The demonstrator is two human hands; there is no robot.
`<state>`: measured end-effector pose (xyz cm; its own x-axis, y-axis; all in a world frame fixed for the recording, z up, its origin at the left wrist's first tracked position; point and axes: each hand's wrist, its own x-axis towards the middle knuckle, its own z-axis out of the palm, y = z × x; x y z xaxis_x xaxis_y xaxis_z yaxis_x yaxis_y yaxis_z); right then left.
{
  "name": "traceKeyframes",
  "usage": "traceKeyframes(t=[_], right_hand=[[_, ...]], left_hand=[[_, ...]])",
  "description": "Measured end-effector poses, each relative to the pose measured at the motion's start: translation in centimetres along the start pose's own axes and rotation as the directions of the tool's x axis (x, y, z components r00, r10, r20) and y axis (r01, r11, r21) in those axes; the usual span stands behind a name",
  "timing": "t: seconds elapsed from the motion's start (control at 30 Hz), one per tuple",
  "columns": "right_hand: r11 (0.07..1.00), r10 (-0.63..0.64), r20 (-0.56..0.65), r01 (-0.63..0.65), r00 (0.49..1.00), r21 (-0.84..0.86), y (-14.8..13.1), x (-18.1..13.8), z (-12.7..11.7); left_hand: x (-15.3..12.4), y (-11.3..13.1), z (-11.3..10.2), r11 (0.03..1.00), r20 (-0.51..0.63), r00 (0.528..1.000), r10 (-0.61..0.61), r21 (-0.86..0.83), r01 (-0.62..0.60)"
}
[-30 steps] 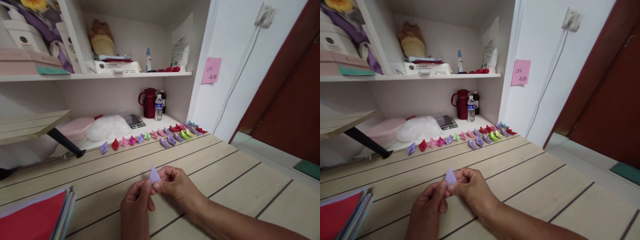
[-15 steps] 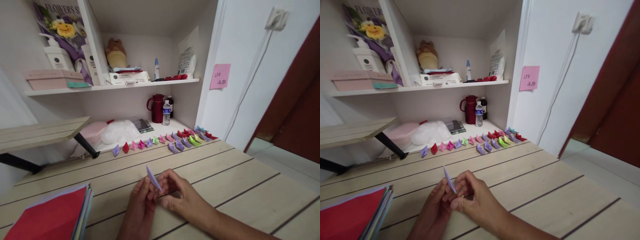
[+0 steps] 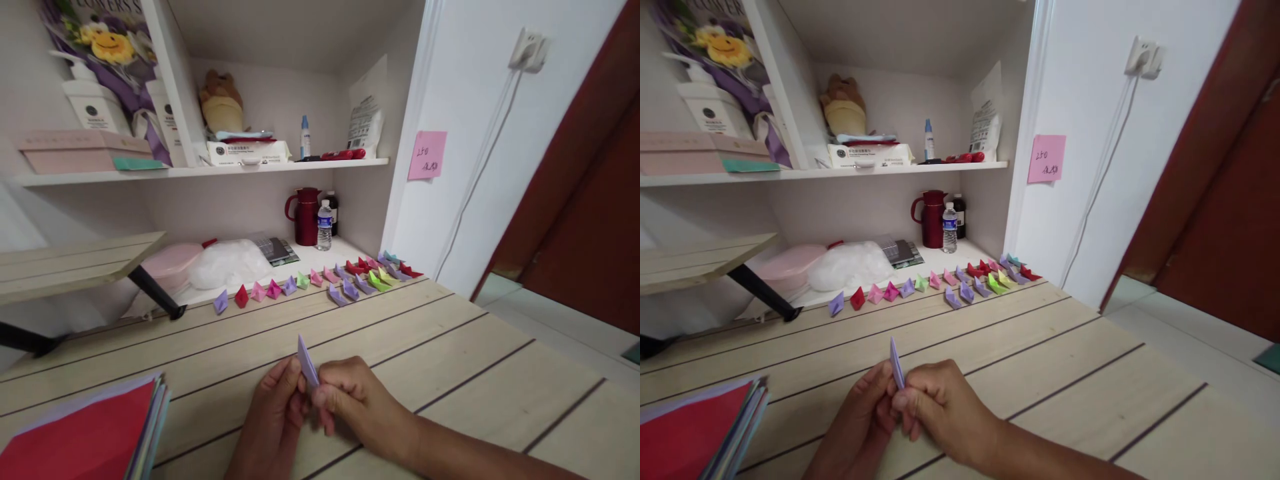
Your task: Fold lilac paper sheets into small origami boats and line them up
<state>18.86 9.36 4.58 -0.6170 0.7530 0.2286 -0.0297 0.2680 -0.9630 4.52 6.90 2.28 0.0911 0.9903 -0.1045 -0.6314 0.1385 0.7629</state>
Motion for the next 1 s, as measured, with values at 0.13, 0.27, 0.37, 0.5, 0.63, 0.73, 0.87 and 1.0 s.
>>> traceKeyframes(t=[0.13,0.27,0.37,0.5,0.63,0.73,0.87,1.0], right_hand=[[0.986,0.125,0.006,-0.125,0.992,0.111,1.3,0.8,-1.0],[0.983,0.103,-0.133,-0.081,0.986,0.166,1.3,0.9,-2.4],[0.959,0.129,-0.193,-0.072,0.973,0.276,0.5,0.7,-2.7],[0.904,0.135,-0.120,-0.073,0.984,0.421,0.0,0.6,-2.2],[0.858,0.075,-0.050,-0.039,0.996,0.512,-0.1,0.6,-1.8],[0.837,0.043,-0.029,-0.020,0.999,0.547,0.0,0.6,-1.7],[0.832,0.064,-0.032,-0.036,0.997,0.554,0.2,0.6,-1.7],[0.800,0.094,-0.045,-0.049,0.995,0.598,0.3,0.5,-1.7]], left_hand=[[0.4,0.4,-0.1,0.998,-0.082,0.995,0.058,-0.023,-0.060],[0.5,0.5,0.0,0.996,-0.134,0.988,0.078,-0.035,-0.083],[0.3,0.5,0.0,0.997,-0.122,0.990,0.076,-0.016,-0.079],[0.2,0.5,-0.1,0.997,-0.072,0.996,0.057,0.054,-0.054],[0.3,0.4,-0.2,0.990,-0.021,0.999,0.038,0.138,-0.035],[0.3,0.4,-0.3,0.981,0.006,0.999,0.033,0.192,-0.033],[0.3,0.4,-0.4,0.969,0.038,0.999,0.024,0.246,-0.033],[0.3,0.5,-0.4,0.964,0.073,0.997,0.022,0.262,-0.041]])
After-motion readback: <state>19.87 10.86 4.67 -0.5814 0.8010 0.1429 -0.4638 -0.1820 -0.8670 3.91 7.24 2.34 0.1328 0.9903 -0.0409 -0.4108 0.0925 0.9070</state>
